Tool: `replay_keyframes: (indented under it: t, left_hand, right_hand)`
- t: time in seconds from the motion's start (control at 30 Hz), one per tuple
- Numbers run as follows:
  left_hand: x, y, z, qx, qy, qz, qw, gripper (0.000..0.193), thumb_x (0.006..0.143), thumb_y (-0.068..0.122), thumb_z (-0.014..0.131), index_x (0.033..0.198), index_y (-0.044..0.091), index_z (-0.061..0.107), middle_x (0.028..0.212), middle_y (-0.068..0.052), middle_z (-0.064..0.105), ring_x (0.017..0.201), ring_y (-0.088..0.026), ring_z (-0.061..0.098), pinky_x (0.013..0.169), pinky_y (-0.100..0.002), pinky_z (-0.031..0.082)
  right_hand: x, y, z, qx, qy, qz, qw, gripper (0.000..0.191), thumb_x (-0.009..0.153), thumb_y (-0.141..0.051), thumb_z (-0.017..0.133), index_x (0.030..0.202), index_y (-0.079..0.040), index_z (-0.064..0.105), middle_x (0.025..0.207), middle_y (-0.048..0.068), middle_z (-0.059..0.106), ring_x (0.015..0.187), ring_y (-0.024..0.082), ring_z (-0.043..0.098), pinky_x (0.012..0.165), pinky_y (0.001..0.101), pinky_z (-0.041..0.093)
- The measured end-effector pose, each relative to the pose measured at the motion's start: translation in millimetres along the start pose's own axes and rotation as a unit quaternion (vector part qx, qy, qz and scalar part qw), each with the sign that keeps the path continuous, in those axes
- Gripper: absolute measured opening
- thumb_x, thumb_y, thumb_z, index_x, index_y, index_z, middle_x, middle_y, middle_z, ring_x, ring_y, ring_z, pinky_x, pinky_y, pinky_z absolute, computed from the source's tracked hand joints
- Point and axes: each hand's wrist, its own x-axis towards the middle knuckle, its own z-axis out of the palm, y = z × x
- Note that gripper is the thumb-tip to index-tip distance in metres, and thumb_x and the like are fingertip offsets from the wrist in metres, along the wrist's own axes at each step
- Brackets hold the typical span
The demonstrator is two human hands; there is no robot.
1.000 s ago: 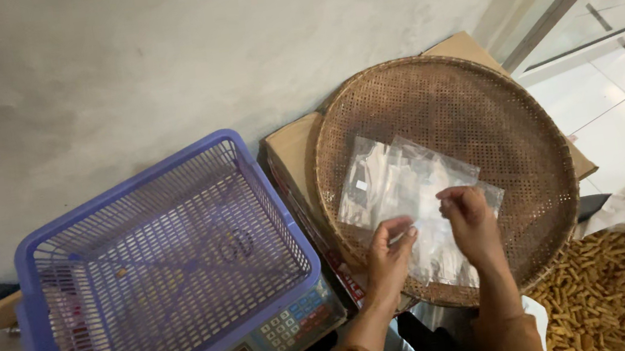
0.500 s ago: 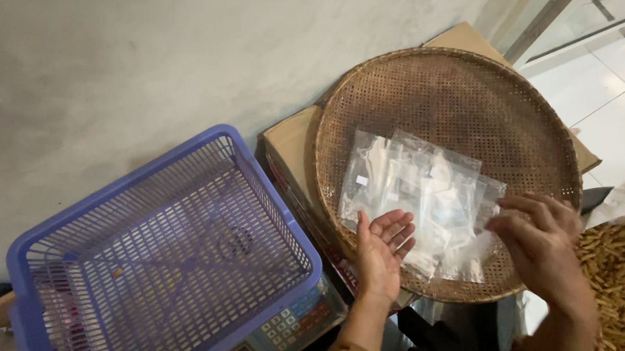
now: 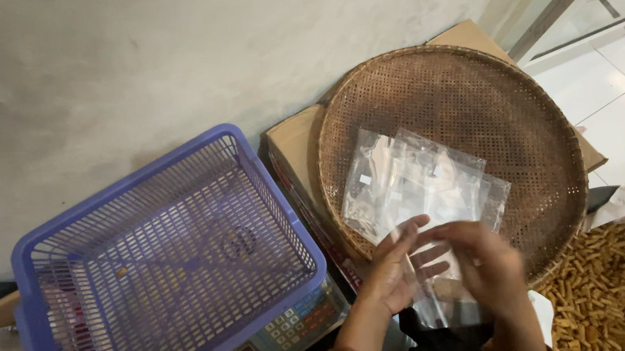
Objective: The person sits on the floor and counts and separates clear plastic bags one at a time from a pile in a large woven basket, stacking the counted bags into groups. They gather the stacked bags together and hold the finished stack at the end.
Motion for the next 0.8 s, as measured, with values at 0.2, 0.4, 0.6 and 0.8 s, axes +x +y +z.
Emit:
replay_keyframes:
  t: [0.2, 0.4, 0.6, 0.8]
  left_hand:
    - [12.7, -4.9, -23.9, -0.023, 0.158, 0.104, 0.982, 0.041, 0.099, 0.033, 0.061, 0.133, 0.012, 0.065, 0.13, -0.011, 0.069, 0.111, -0.024, 0.067, 0.087, -0.047, 0.057]
    - [27.5, -7.6, -47.4, -0.042, 0.15, 0.121, 0.98, 0.041, 0.099, 0.037, 0.057, 0.138, 0.025, 0.063, 0.133, 0.004, 0.069, 0.117, -0.018, 0.061, 0.088, -0.037, 0.048]
    - [33.2, -15.7, -56.2, -0.059, 0.174, 0.135, 0.974, 0.042, 0.098, 0.037, 0.056, 0.137, 0.022, 0.062, 0.133, 0.003, 0.069, 0.119, -0.019, 0.062, 0.09, -0.039, 0.046]
    - [38.7, -14.9, -52.6, -0.098, 0.192, 0.152, 0.965, 0.039, 0.099, 0.035, 0.054, 0.134, 0.018, 0.064, 0.132, 0.0, 0.069, 0.119, -0.024, 0.064, 0.098, -0.045, 0.048]
  right_hand:
    - [56.1, 89.2, -15.5, -0.1, 0.174, 0.1, 0.975, 0.01, 0.108, -0.004, 0.065, 0.118, -0.002, 0.062, 0.117, 0.017, 0.071, 0.106, 0.026, 0.073, 0.09, 0.037, 0.065]
    - [106.3, 154.1, 13.5, -0.322, -0.153, 0.291, 0.888, 0.118, 0.057, -0.066, 0.09, 0.155, -0.026, 0.038, 0.156, 0.021, 0.034, 0.143, 0.044, 0.03, 0.112, 0.0651, 0.029]
    - [112.3, 161.8, 5.2, -0.373, -0.207, 0.386, 0.818, 0.12, 0.047, -0.069, 0.095, 0.151, -0.037, 0.045, 0.153, 0.021, 0.04, 0.14, 0.049, 0.035, 0.11, 0.0686, 0.028]
    - [95.1, 175.4, -9.0, -0.235, -0.107, 0.39, 0.884, 0.068, 0.072, -0.05, 0.08, 0.134, -0.027, 0.065, 0.124, 0.007, 0.074, 0.117, 0.027, 0.068, 0.106, 0.0593, 0.052]
